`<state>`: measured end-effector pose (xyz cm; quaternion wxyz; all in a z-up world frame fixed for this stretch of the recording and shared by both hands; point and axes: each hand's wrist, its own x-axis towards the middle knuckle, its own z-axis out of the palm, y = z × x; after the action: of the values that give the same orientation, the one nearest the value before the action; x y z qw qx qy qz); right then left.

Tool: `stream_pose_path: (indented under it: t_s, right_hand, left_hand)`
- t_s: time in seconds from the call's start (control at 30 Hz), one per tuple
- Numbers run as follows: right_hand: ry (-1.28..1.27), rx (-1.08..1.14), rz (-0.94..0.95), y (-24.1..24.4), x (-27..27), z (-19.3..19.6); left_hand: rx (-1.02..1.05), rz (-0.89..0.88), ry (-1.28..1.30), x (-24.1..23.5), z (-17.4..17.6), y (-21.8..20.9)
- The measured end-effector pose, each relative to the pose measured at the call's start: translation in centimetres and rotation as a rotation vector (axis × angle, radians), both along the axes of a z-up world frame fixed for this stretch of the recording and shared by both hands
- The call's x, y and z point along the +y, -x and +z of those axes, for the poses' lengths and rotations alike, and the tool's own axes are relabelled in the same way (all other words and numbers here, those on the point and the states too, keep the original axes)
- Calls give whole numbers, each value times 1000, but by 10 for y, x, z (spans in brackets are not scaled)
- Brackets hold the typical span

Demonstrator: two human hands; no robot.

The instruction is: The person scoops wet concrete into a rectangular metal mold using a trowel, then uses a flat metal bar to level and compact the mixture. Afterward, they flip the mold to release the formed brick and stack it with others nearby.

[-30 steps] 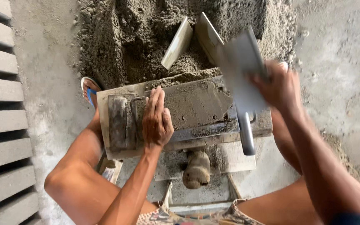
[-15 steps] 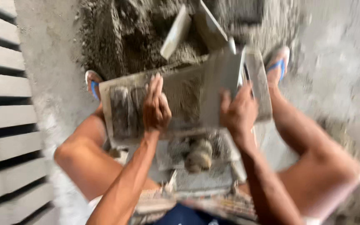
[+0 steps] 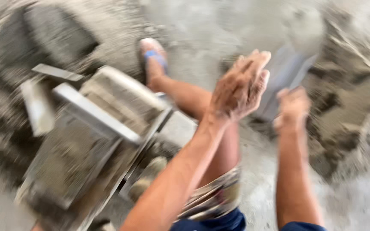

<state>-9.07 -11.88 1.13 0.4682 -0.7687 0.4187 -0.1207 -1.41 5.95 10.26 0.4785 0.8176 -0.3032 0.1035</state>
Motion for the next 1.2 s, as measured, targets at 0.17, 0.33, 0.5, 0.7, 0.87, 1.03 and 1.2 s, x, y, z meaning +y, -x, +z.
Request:
stream_pose_path:
  t_s: [0.17, 0.33, 0.5, 0.7, 0.87, 1.03, 1.2]
  right_hand:
    - [-417, 23, -273, 123, 2, -193]
    - [-575, 160, -506, 98, 0, -199]
    - [-527, 109, -514, 73, 1, -183]
    - [-546, -62, -310, 78, 2, -55]
    - [-427, -203, -35, 73, -28, -14]
    - [-351, -160, 215, 17, 34, 92]
    - [-433, -83, 519, -10, 165, 141]
  left_hand:
    - [-26, -161, 11, -86, -111, 33]
    - [580, -63, -117, -81, -91, 35]
    - [624, -63, -126, -82, -98, 33]
    - [624, -54, -8, -78, -65, 32]
    - [478, -34, 201, -50, -16, 14]
    - [243, 105, 234, 46, 5, -11]
    - [76, 434, 120, 203, 18, 11]
